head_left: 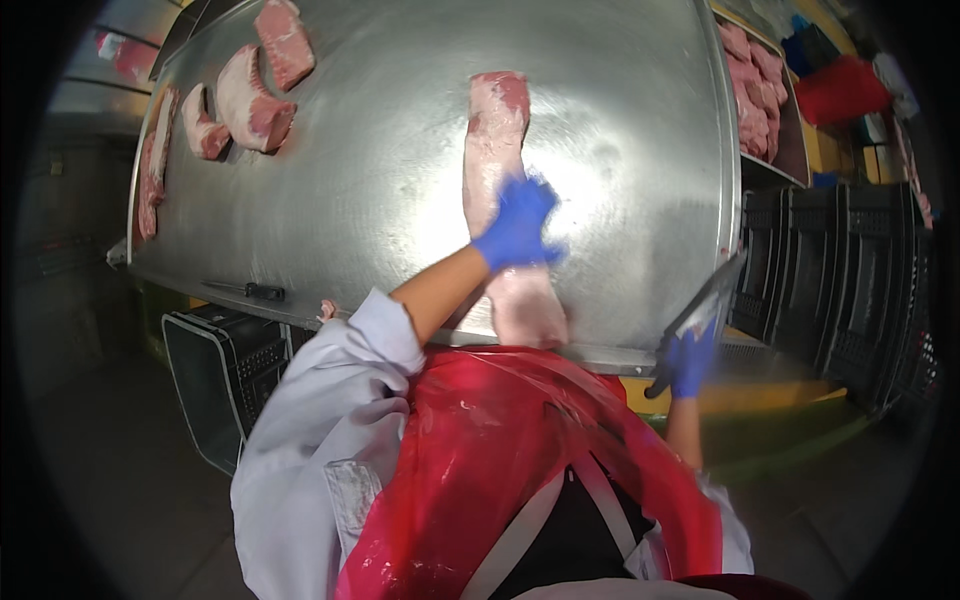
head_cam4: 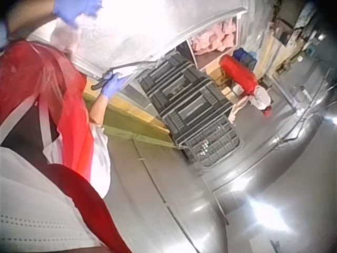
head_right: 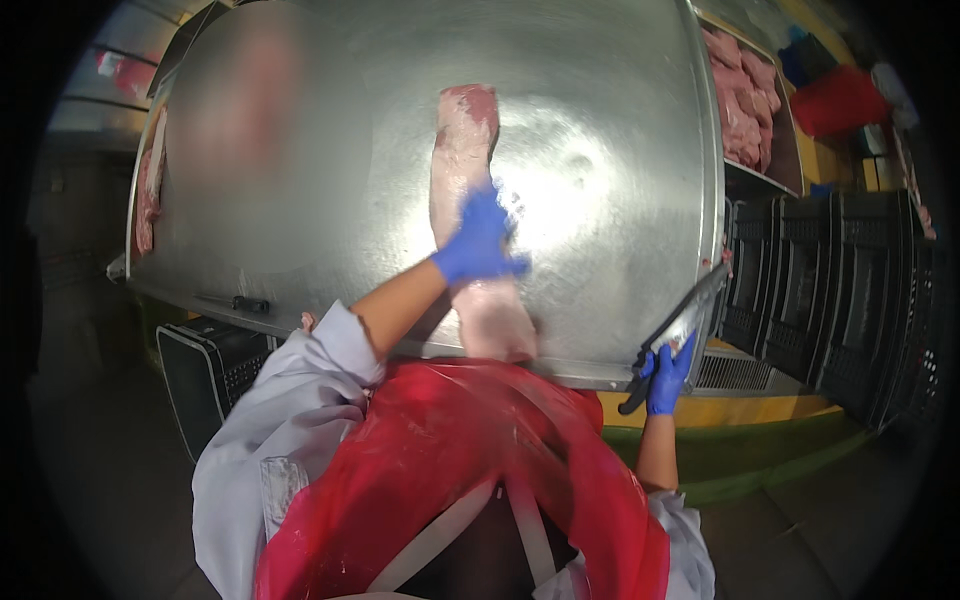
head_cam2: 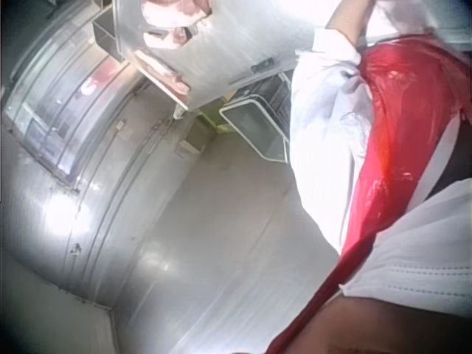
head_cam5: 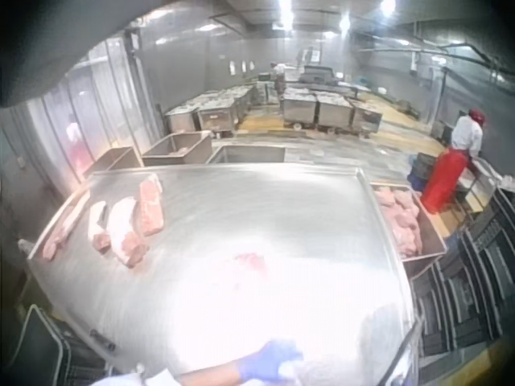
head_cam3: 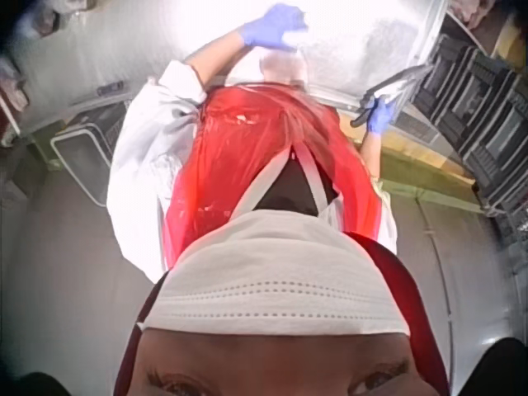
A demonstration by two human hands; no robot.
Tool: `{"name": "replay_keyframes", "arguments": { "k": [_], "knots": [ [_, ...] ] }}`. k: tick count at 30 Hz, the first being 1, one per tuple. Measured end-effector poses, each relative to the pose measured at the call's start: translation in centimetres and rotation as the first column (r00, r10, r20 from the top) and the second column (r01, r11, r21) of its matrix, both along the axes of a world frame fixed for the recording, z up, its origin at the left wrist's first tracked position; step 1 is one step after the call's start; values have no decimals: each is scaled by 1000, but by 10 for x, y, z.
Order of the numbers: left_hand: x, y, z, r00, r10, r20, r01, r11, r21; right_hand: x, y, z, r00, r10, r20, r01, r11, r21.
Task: The person uses a knife to trim fat and connective tissue from large cuts of raw meat on a stainless steel table. They repeatedly slice along the meat, remove the trimmed pieces, and place them into a bin below the table. The process involves handling multiple pieces of meat sequentially.
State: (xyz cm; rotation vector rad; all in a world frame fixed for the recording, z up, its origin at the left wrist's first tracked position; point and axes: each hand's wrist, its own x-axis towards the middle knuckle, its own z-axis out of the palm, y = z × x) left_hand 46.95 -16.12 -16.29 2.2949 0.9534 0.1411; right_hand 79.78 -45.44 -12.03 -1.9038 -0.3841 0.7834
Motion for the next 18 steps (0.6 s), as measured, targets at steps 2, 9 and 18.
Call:
{"name": "replay_keyframes", "arguments": {
  "k": [2,9,18],
  "knots": [
    [45,47,53,799,572,-185,-481,793,374,6,12,-3,969,-32,-246,49,997,65],
    [8,205,-24,719,672,178,-679,734,-27,43,50,9,927,271,-260,-210,948,237],
    [39,211,-43,661,674,330,-725,687,51,60,84,-27,903,378,-205,-349,923,164]
  ]
}}
